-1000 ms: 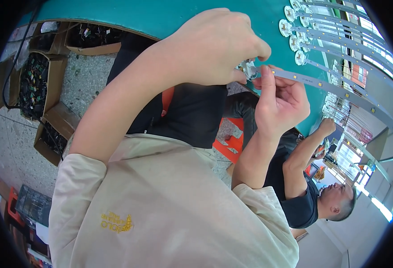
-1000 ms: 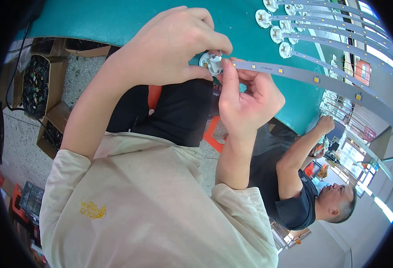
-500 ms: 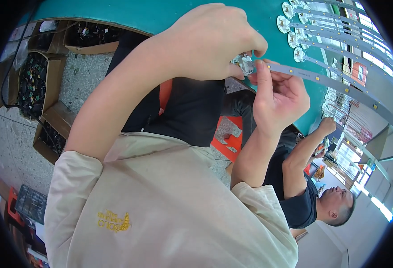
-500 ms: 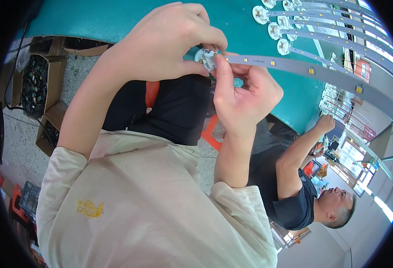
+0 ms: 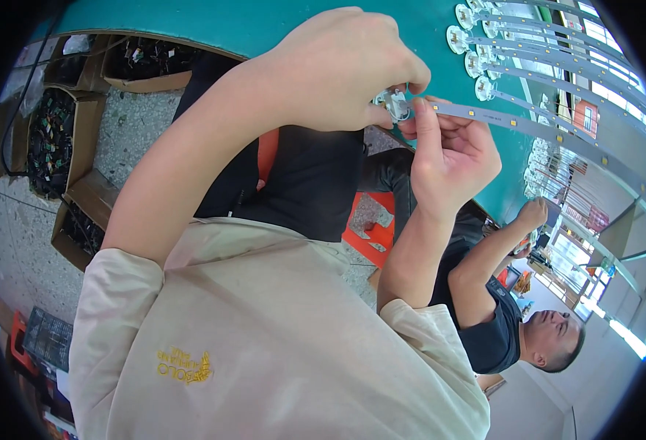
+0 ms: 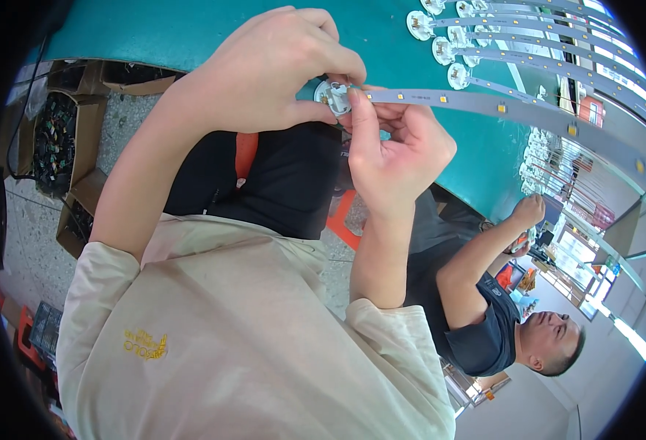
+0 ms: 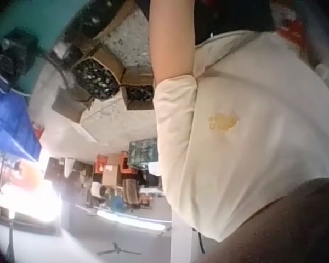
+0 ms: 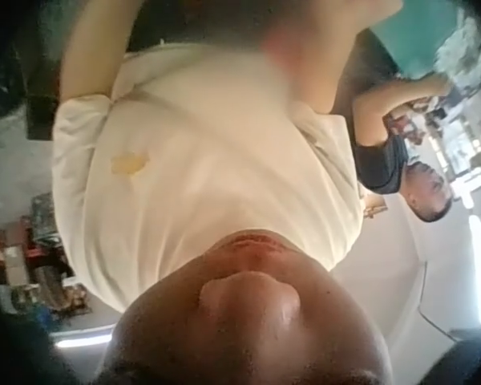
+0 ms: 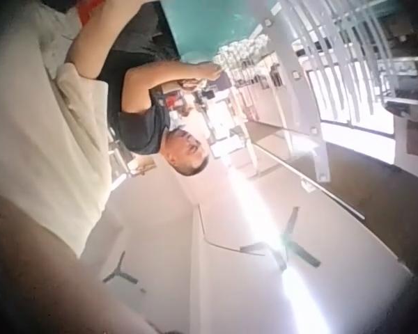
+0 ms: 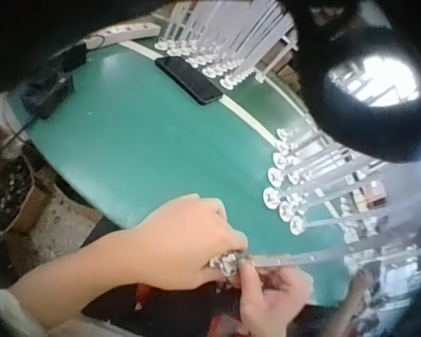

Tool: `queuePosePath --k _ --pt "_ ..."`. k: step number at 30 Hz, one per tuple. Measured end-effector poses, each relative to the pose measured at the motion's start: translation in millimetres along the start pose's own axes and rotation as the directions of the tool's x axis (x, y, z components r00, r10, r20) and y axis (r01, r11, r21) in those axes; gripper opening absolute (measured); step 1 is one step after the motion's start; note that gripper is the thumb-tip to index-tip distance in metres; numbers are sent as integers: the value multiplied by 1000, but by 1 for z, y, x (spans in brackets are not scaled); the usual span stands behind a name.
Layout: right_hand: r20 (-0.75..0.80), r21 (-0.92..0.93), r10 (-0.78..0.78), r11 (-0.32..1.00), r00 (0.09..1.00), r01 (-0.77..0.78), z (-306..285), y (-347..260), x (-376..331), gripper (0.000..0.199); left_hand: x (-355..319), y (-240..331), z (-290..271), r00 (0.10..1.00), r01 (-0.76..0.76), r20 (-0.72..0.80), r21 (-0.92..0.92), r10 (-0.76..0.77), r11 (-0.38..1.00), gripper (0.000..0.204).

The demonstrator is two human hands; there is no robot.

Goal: Assembling circular lighting components onto long LED strips at a manual workstation.

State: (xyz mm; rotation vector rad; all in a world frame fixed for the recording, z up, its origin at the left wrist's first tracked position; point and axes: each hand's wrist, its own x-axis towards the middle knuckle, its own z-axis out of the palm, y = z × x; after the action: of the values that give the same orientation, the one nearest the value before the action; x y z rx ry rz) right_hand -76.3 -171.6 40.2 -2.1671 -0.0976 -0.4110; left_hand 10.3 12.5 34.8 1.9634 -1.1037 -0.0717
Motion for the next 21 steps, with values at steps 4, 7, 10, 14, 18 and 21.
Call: queuePosePath --k 4,7,10,14,18,21 --pt "-1 28 5 1000 1000 -5 -1 3 -1 10 1 2 -2 1000 3 29 -9 -3 1000 16" --pt "18 22 11 1000 1000 -11 -2 1 1 10 -4 -6 10 998 -42 -50 -36 40 998 18" --pt "58 -26 25 999 998 -24 -4 1 8 10 -3 -2 11 991 -69 -116 -25 66 997 16" --pt "77 -60 0 998 997 4 0 3 8 10 -9 -14 33 980 -10 -200 70 23 998 38" --pt "-32 -19 -8 1000 999 7 3 5 -5 10 -6 -15 36 980 -2 -200 51 12 999 38" --pt "-49 7 14 1000 999 -14 5 4 -7 10 -7 -15 35 981 8 -193 58 3 998 37"
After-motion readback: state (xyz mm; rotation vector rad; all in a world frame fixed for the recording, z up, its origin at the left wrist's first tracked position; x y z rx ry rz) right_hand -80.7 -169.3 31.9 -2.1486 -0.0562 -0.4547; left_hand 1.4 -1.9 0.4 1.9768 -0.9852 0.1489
